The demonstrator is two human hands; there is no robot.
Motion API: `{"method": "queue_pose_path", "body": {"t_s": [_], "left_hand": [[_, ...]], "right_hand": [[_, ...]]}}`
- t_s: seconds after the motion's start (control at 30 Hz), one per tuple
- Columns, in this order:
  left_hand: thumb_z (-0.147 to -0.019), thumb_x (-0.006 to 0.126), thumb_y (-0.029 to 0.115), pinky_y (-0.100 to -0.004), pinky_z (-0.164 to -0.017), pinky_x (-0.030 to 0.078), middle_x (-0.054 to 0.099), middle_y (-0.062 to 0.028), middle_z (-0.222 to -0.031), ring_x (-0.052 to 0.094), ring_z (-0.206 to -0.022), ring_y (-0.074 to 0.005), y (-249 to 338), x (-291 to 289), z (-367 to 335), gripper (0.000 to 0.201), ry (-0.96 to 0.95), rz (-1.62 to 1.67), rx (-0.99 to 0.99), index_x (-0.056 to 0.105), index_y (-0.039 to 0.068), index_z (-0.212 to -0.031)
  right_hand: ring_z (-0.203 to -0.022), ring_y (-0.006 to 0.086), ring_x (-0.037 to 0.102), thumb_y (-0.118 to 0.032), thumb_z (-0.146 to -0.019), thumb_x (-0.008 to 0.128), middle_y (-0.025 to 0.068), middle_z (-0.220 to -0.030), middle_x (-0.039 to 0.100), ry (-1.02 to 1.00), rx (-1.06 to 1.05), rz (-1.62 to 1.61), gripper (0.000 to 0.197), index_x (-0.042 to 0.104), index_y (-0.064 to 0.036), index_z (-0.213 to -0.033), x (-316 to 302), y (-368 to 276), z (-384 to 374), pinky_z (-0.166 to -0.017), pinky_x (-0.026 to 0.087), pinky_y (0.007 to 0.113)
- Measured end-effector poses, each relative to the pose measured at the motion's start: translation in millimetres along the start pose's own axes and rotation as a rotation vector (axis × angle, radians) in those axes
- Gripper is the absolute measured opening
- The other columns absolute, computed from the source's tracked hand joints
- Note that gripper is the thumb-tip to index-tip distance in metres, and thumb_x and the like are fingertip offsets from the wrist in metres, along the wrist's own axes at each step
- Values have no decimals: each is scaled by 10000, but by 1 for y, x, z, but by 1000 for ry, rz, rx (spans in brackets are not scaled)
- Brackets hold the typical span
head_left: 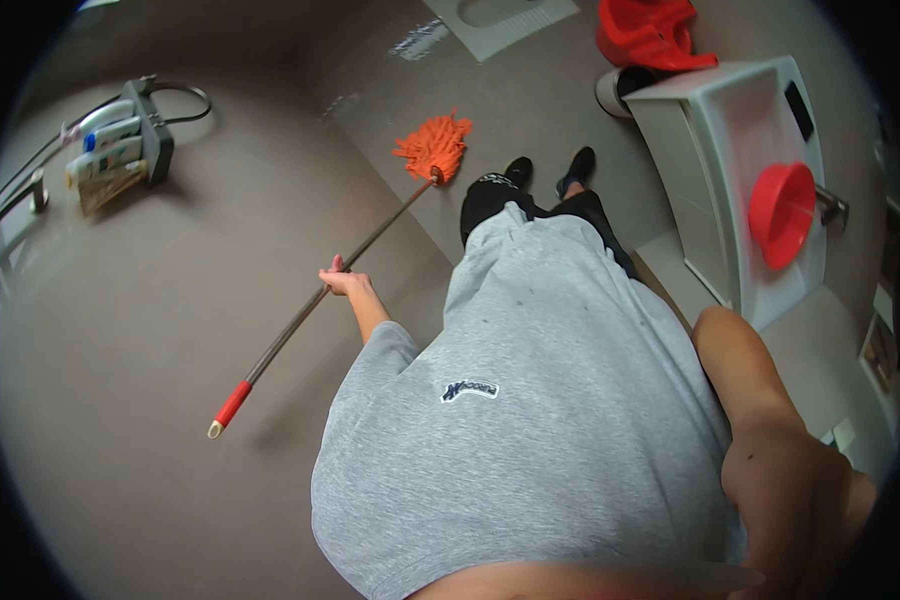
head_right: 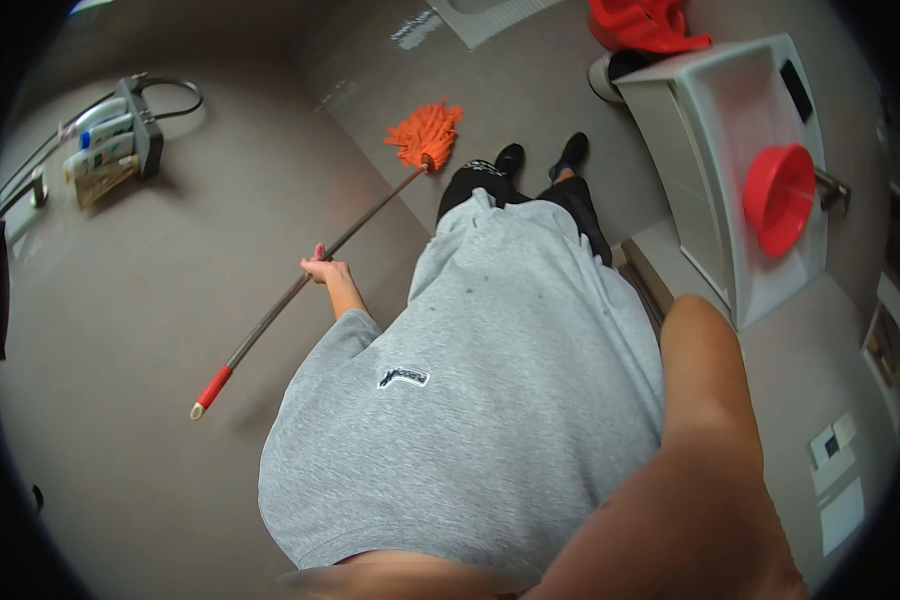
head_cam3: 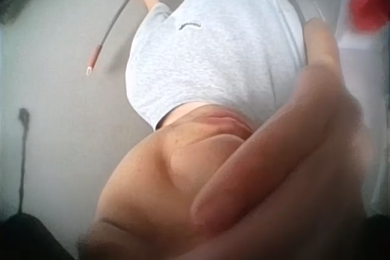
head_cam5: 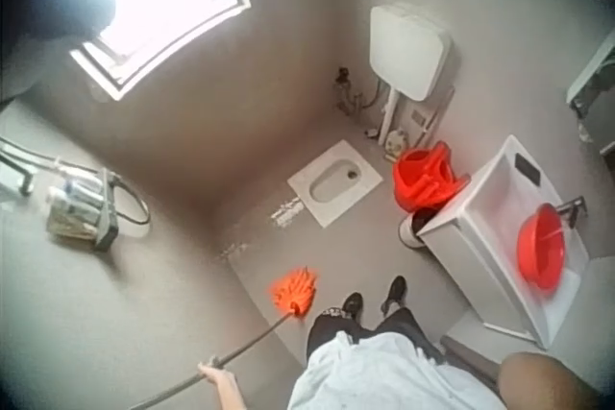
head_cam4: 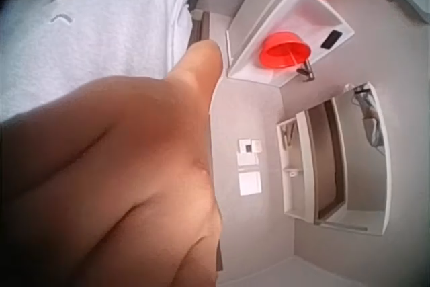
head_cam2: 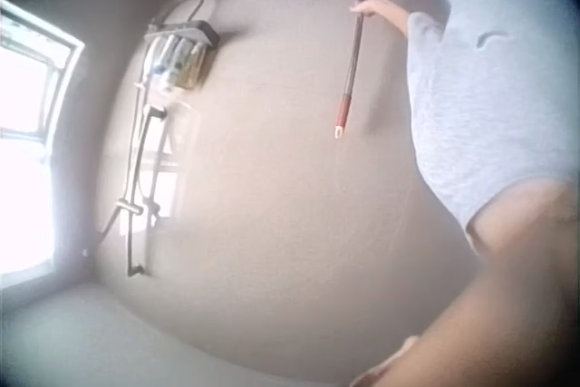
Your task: Mop the bathroom floor and move objects aside.
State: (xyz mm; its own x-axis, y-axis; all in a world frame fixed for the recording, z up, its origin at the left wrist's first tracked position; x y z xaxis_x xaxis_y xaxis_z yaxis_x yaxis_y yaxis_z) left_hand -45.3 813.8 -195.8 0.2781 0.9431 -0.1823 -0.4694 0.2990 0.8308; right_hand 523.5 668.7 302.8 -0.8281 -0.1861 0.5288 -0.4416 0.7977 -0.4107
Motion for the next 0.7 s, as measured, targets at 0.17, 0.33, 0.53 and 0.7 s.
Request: {"method": "queue_pose_path", "body": {"t_s": [0.17, 0.33, 0.53, 0.7], "left_hand": [[-829, 515, 193, -323, -550, 426, 417, -35, -558, 480, -525, -180, 68, 47, 25, 227, -123, 27, 289, 367, 63, -716], [-825, 495, 136, -314, -533, 419, 326, -14, -535, 369, -488, -156, 150, 92, 85, 244, -284, 47, 416, 308, 94, -674], [-838, 461, 116, -324, -561, 421, 240, 7, -525, 271, -480, -137, 206, 92, 128, 331, -376, 171, 425, 223, 141, -610], [-849, 441, 138, -356, -622, 453, 248, -6, -529, 281, -489, -156, 217, 84, 107, 328, -381, 214, 418, 210, 147, -616]], "right_hand": [[-1391, 145, 211, -380, -992, 392, 26, -1513, 256, -43, 99, 40, 513, 313, -129, -1432, -10, 2, 3, -1119, 230, 336], [-1414, 167, 150, -417, -998, 349, 46, -1536, 199, -131, 197, 49, 552, 263, -123, -1457, 33, 91, -6, -1141, 172, 354], [-1441, 192, 76, -461, -1004, 298, 70, -1564, 130, -254, 316, 54, 601, 202, -115, -1487, 17, 79, -11, -1168, 102, 375], [-1464, 214, 15, -498, -1010, 255, 91, -1587, 72, -346, 390, 103, 643, 151, -108, -1511, 8, 122, -24, -1190, 44, 393]]}}
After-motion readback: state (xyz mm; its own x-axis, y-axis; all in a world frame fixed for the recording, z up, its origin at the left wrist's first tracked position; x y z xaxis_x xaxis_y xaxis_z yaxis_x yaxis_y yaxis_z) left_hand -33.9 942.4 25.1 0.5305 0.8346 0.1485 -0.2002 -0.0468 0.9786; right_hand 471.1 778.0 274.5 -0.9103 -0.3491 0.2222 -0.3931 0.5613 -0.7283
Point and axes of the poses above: each hand's wrist, its own z-axis away from the middle knuckle, its own x-axis out of the palm, y = z × x, the point moved 3 cm from there along -z, towards the middle knuckle
